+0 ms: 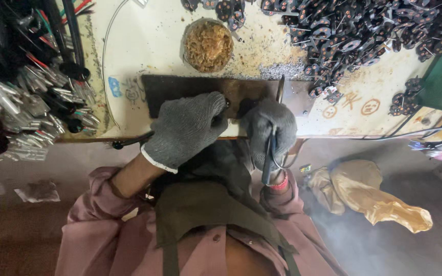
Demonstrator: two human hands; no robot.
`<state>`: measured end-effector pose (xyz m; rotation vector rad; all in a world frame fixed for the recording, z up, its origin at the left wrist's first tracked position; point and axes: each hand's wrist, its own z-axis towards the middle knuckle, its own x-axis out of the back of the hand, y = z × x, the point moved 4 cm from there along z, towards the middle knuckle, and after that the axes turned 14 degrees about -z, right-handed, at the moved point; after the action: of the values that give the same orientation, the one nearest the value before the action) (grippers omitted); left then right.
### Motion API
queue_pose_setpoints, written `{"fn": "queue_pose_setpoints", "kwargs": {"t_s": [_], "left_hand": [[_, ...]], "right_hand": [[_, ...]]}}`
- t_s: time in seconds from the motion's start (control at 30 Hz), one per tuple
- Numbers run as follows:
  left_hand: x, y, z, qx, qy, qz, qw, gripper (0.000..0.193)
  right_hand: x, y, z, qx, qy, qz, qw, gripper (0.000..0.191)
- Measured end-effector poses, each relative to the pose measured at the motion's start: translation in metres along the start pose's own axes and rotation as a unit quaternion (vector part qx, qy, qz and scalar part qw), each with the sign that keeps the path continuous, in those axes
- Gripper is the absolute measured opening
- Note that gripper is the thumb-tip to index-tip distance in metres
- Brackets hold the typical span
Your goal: The person solders wires onto small components at a workbench. Holding a component and wire in one gloved hand, they apply a soldering iron with the other hand to attach the wire, then set the finished piece aside and pick up the next component, repeating the process.
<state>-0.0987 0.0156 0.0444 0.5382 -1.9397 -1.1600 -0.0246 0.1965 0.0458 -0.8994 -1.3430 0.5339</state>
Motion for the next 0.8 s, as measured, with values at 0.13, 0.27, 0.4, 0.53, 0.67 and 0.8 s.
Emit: {"fn": "queue_pose_setpoints", "kwargs": {"t_s": [0.13, 0.27, 0.4, 0.53, 0.67, 0.8], "left_hand": [[0.000, -0.001, 0.003, 0.008, -0.013, -0.016, 1.000, 0.024], [0.003, 0.003, 0.002, -0.021, 0.013, -0.012, 1.000, 0.025], [-0.002, 0.003, 0.002, 0.002, 0.030, 0.003, 1.000, 0.019], [-0.008, 0.000, 0.003, 0.034, 0.053, -0.051, 0.997, 0.020], [-0.007, 0.001, 0.001, 0.006, 0.075, -0.108, 0.991, 0.020], [-0.008, 0.009, -0.001, -0.010, 0.088, -0.065, 0.994, 0.019]], "right_hand": [[-0.024, -0.012, 0.016, 0.035, 0.001, -0.031, 0.999, 0.007], [-0.025, -0.032, 0.025, 0.098, 0.004, -0.088, 0.991, 0.027], [-0.012, -0.035, 0.009, 0.101, 0.034, -0.039, 0.994, 0.023], [-0.022, -0.020, -0.027, 0.096, -0.020, -0.200, 0.975, 0.026], [-0.030, -0.013, -0.038, 0.132, -0.033, -0.167, 0.977, 0.030], [-0.013, -0.019, -0.031, 0.063, -0.041, -0.094, 0.993, 0.027]]}}
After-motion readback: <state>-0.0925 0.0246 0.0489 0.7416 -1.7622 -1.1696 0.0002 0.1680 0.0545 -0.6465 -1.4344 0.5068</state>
